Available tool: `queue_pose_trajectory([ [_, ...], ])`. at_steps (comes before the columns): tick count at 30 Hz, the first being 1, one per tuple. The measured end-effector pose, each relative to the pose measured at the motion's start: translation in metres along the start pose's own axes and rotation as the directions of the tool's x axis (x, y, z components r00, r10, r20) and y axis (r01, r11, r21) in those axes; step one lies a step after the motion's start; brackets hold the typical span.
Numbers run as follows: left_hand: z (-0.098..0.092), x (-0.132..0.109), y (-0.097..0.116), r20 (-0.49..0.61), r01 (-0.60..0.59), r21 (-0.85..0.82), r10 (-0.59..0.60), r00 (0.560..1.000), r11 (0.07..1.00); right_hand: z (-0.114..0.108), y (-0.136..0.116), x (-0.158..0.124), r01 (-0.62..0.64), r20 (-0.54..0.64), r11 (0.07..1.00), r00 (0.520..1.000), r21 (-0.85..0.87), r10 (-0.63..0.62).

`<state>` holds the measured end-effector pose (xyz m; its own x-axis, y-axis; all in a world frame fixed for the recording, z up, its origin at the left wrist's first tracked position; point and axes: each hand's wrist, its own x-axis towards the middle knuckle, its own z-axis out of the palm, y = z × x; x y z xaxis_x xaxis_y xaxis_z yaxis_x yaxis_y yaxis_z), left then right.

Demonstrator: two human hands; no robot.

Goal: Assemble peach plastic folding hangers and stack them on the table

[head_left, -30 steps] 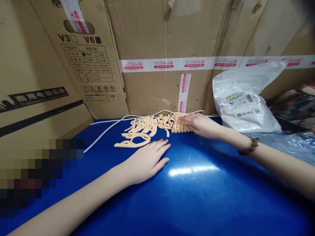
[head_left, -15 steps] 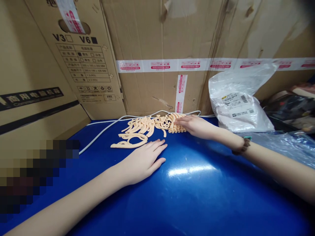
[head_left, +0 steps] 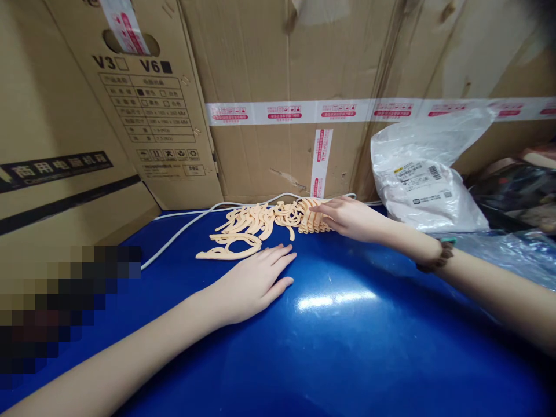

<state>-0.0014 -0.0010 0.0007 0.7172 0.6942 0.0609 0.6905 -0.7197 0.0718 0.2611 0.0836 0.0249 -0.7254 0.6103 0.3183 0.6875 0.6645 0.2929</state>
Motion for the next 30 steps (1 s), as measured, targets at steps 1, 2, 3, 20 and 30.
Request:
queue_pose_trajectory([
  [1, 0.000, 0.000, 0.000, 0.003, 0.003, 0.002, -0.003, 1.000, 1.000, 0.000, 0.000, 0.000, 0.011, 0.002, 1.000, 1.000, -0.003, -0.011],
  [2, 0.000, 0.000, 0.000, 0.004, 0.004, 0.001, -0.004, 1.000, 1.000, 0.000, 0.000, 0.000, 0.021, 0.004, 1.000, 1.000, -0.007, -0.021],
  [3, 0.000, 0.000, 0.000, 0.002, 0.004, -0.004, -0.004, 1.000, 1.000, 0.001, 0.000, 0.000, 0.029, 0.004, 1.000, 1.000, -0.011, -0.029],
  [20, 0.002, 0.000, -0.001, -0.063, -0.032, -0.035, 0.029, 0.998, 0.999, 0.001, -0.015, 0.048, -0.002, -0.006, 1.000, 1.000, -0.013, 0.001],
  [30, 0.002, -0.001, -0.001, -0.048, -0.027, -0.017, 0.026, 0.999, 1.000, 0.017, -0.031, 0.099, -0.078, 0.038, 0.996, 0.996, -0.053, 0.080],
])
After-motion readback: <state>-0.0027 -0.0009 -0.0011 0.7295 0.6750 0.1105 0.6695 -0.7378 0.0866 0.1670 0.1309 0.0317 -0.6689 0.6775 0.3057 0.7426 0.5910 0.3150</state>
